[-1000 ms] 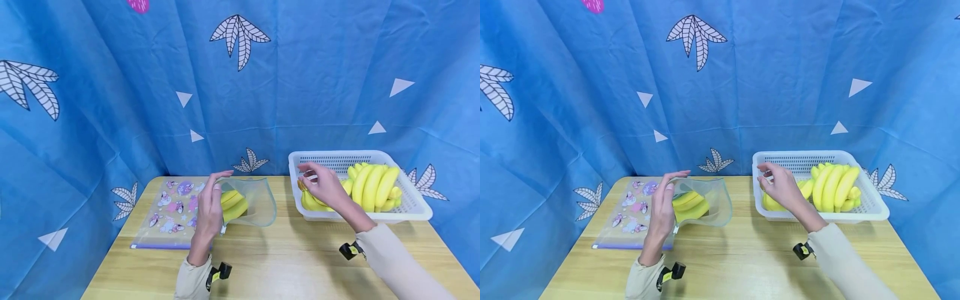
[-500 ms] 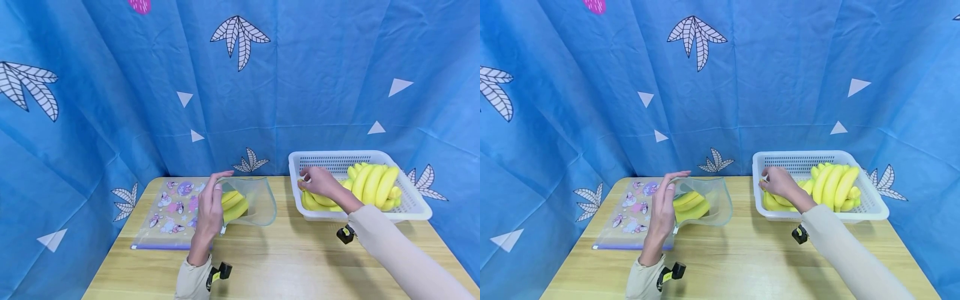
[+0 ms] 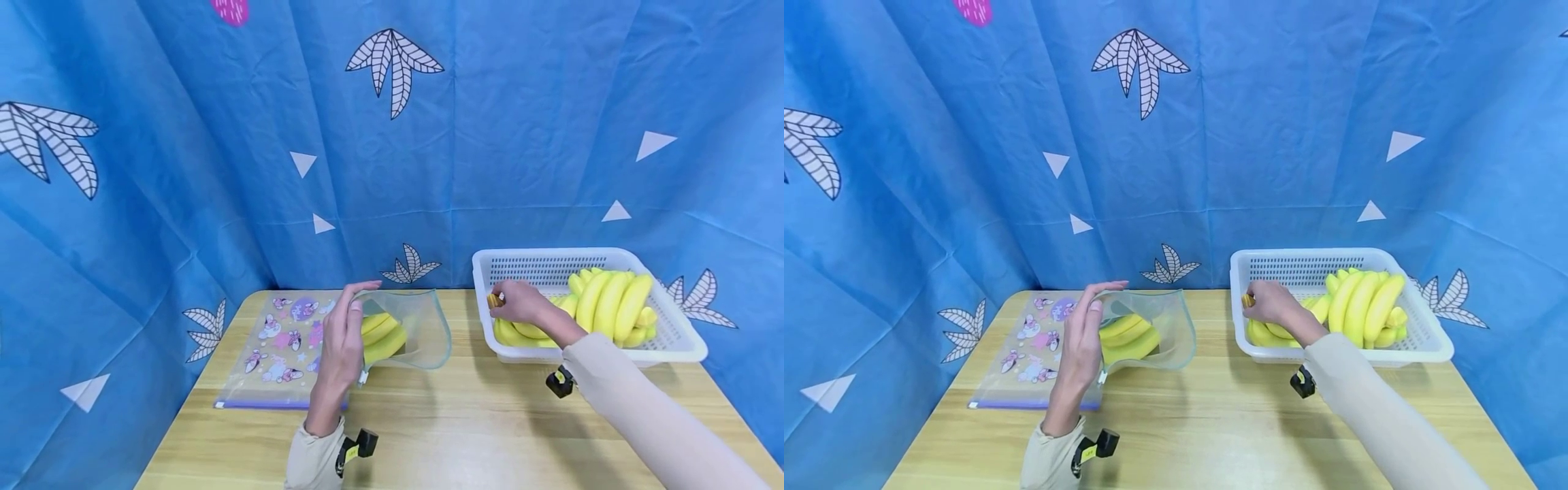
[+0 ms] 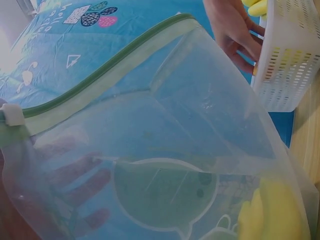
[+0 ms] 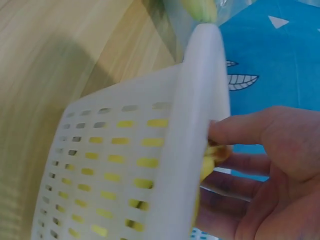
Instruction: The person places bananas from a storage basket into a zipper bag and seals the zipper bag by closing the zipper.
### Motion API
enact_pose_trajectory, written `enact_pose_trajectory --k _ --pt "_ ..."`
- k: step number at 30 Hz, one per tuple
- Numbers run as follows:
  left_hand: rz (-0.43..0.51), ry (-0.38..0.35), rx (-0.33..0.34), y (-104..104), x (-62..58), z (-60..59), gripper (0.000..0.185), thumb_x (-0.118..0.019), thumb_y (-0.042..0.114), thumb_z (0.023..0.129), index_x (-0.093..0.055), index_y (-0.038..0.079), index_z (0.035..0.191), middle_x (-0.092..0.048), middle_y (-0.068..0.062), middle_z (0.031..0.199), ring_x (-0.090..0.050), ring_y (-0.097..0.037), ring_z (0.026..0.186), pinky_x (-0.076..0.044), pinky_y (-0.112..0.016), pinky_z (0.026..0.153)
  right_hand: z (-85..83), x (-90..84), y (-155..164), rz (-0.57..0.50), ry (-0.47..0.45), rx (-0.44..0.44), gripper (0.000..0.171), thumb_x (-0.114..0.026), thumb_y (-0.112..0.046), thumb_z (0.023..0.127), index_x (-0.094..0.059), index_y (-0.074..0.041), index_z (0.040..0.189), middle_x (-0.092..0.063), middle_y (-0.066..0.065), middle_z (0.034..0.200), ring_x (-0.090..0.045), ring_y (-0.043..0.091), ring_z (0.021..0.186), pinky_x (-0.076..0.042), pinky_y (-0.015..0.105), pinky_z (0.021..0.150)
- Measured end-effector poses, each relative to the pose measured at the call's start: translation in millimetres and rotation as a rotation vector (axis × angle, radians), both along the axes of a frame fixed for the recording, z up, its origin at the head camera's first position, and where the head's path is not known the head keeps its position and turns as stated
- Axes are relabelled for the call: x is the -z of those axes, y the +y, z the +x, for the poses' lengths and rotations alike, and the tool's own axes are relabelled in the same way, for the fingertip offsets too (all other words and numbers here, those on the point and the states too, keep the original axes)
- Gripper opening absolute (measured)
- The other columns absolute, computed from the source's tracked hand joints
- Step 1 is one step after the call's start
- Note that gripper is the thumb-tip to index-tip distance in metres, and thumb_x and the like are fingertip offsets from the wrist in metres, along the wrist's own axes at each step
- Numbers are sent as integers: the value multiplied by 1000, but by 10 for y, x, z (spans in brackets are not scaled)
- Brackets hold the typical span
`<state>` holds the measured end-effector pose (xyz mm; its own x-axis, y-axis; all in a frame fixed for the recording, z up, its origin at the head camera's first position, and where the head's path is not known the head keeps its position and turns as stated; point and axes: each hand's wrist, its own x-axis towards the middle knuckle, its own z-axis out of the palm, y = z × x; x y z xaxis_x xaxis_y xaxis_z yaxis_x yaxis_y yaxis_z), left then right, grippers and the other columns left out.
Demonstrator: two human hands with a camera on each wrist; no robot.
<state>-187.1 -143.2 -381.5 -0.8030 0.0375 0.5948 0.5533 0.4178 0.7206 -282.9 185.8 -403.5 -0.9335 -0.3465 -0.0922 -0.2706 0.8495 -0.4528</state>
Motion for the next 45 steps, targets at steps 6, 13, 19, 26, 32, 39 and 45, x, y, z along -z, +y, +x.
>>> enact_pose_trajectory --k 6,13,19,26,32,39,45 --pt "-8 5 -3 -14 3 0 40 -30 16 109 -63 11 131 -65 4 135 -38 -18 60 -38 -34 62 30 21 16 -14 34 -4 11 -73 -11 91 -68 -1 93 -59 4 74 -50 18 66 -41 31 62" --pt "-27 2 -9 -29 -2 0 38 -32 18 110 -63 14 131 -66 3 133 -36 -15 51 -39 -32 59 120 -131 76 -45 115 48 14 -72 -9 90 -69 2 98 -66 8 79 -58 20 68 -49 35 62" --pt "-39 -15 -9 -50 16 -5 38 -34 18 110 -64 15 132 -68 4 104 -30 -15 44 -37 -34 54 294 -317 177 -111 184 139 30 -75 -10 90 -68 6 115 -71 17 97 -66 31 87 -56 44 73" --pt "-44 -33 -17 -85 34 -8 37 -34 19 110 -63 17 132 -60 5 87 -30 -15 46 -36 -35 55 575 -462 339 -304 311 221 33 -74 -13 95 -65 1 123 -72 21 108 -70 41 99 -58 49 79" --pt "-50 -48 -17 -103 50 -10 38 -33 22 111 -63 17 133 -53 4 79 -30 -15 46 -36 -35 56 696 -438 478 -524 289 257 36 -70 -21 99 -63 -1 129 -70 22 121 -70 30 108 -56 19 79" --pt "-59 -47 -10 -100 50 -1 38 -32 23 112 -63 19 133 -68 6 111 -32 -15 49 -37 -35 57 735 -274 609 -822 286 305 42 -70 -15 99 -58 3 134 -71 4 118 -69 -2 95 -59 21 76" --pt "-49 -39 11 -74 21 0 38 -32 22 112 -62 16 133 -66 4 133 -47 -16 66 -50 -40 78 786 -196 704 -1318 265 268 36 -69 3 94 -60 6 129 -72 2 110 -73 9 95 -58 26 77"
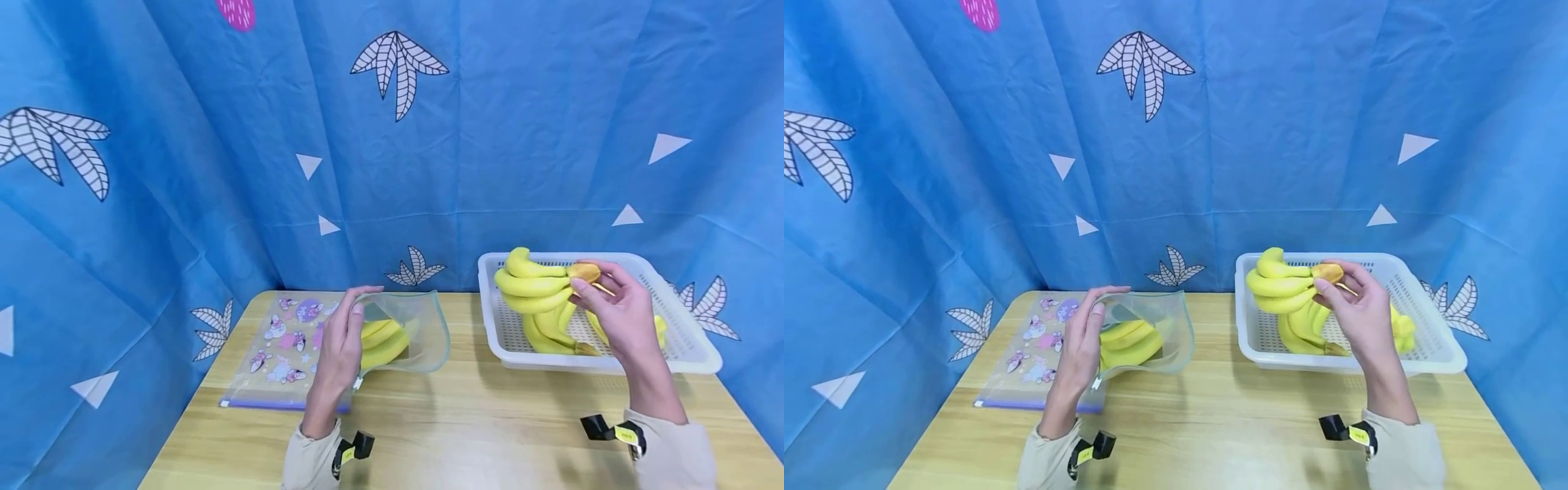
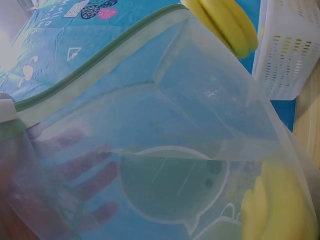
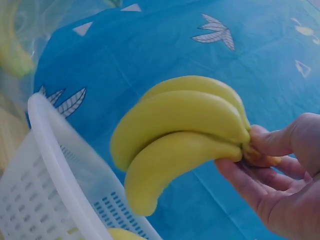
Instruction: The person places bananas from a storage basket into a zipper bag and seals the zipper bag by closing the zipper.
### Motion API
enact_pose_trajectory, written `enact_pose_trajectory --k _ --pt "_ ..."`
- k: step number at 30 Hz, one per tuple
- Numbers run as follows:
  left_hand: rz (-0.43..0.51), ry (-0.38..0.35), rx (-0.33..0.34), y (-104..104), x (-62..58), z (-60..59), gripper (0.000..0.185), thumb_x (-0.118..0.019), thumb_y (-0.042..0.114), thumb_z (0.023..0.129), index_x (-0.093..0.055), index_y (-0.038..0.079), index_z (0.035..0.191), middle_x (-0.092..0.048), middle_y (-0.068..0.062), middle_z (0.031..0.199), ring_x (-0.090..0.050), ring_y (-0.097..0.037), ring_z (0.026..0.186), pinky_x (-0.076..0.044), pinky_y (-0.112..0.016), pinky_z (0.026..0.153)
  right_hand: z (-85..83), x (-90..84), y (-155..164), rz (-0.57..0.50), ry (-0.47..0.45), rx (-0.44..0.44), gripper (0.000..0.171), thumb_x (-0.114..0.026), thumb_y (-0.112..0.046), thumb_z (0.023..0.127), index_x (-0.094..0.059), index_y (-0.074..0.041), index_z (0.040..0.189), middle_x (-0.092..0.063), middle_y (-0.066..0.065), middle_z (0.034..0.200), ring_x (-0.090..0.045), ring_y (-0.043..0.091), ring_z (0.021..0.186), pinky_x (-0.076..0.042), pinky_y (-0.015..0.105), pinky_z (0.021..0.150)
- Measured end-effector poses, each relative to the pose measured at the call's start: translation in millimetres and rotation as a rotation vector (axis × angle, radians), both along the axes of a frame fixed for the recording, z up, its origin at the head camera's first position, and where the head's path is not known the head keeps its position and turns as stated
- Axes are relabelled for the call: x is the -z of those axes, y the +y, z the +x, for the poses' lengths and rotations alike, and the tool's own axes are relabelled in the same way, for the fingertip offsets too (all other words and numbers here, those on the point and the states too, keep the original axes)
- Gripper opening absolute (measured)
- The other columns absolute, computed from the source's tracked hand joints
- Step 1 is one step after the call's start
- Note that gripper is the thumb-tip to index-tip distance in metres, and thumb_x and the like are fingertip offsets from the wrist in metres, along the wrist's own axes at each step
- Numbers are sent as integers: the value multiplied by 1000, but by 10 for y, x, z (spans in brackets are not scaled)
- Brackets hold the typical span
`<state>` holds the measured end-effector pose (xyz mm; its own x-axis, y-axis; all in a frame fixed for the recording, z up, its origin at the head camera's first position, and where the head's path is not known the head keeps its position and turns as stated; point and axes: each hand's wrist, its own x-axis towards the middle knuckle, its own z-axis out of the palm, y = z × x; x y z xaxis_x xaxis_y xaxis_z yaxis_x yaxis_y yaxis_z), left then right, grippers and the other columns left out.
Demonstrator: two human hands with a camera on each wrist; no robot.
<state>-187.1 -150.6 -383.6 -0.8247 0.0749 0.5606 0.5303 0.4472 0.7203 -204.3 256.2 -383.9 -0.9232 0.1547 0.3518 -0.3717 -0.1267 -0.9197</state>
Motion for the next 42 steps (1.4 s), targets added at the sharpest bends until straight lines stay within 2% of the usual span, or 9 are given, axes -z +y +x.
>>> enact_pose_trajectory --k 2,7,10,14,15,20,23,31,42 --pt "2 6 11 9 -8 -3 38 -32 22 112 -62 15 133 -65 4 135 -48 -17 71 -51 -42 84 30 9 10 -95 25 -18 35 -68 6 94 -61 6 129 -71 5 111 -73 11 98 -58 28 78" --pt "2 7 31 30 -2 -2 38 -32 21 112 -62 13 134 -66 1 135 -46 -17 68 -50 -39 83 114 40 9 -266 29 -84 39 -61 9 97 -57 7 135 -70 9 116 -71 15 103 -59 29 81" --pt "9 5 33 36 4 1 39 -32 21 112 -61 12 134 -65 1 135 -55 -16 80 -49 -39 87 141 61 -10 -347 22 -151 39 -56 11 99 -56 5 137 -71 10 117 -71 16 104 -59 29 82" --pt "17 9 27 33 -5 3 39 -31 23 112 -61 11 134 -65 1 136 -61 -19 101 -48 -41 94 128 72 -48 -385 15 -204 39 -52 11 100 -55 4 139 -72 9 117 -72 16 101 -60 28 82" --pt "16 10 24 30 -5 3 40 -31 23 112 -61 11 134 -65 1 136 -62 -20 93 -49 -40 90 119 74 -56 -394 13 -213 39 -52 11 101 -56 3 139 -72 9 116 -72 16 100 -60 28 81" --pt "19 4 15 21 -9 18 40 -31 23 112 -62 12 134 -65 2 136 -61 -29 90 -49 -42 86 107 89 -82 -449 -2 -260 39 -48 10 102 -58 1 139 -73 10 114 -72 18 97 -60 29 81" --pt "23 2 20 28 -17 24 39 -31 22 112 -62 12 134 -65 2 136 -62 -25 116 -48 -45 98 135 95 -79 -494 -4 -287 39 -47 10 103 -56 2 140 -73 12 115 -73 20 96 -60 30 83" --pt "13 5 39 42 -18 13 39 -32 20 112 -61 10 134 -64 -1 137 -55 -18 132 -41 -49 112 196 107 -73 -557 24 -349 36 -41 10 104 -57 4 136 -73 14 115 -73 23 98 -60 31 83" --pt "6 -16 35 17 -37 20 39 -31 21 112 -60 11 135 -64 -2 138 -53 -21 135 -39 -51 113 160 153 -69 -755 122 -705 41 -23 9 107 -52 10 136 -65 21 127 -68 30 114 -57 35 93"
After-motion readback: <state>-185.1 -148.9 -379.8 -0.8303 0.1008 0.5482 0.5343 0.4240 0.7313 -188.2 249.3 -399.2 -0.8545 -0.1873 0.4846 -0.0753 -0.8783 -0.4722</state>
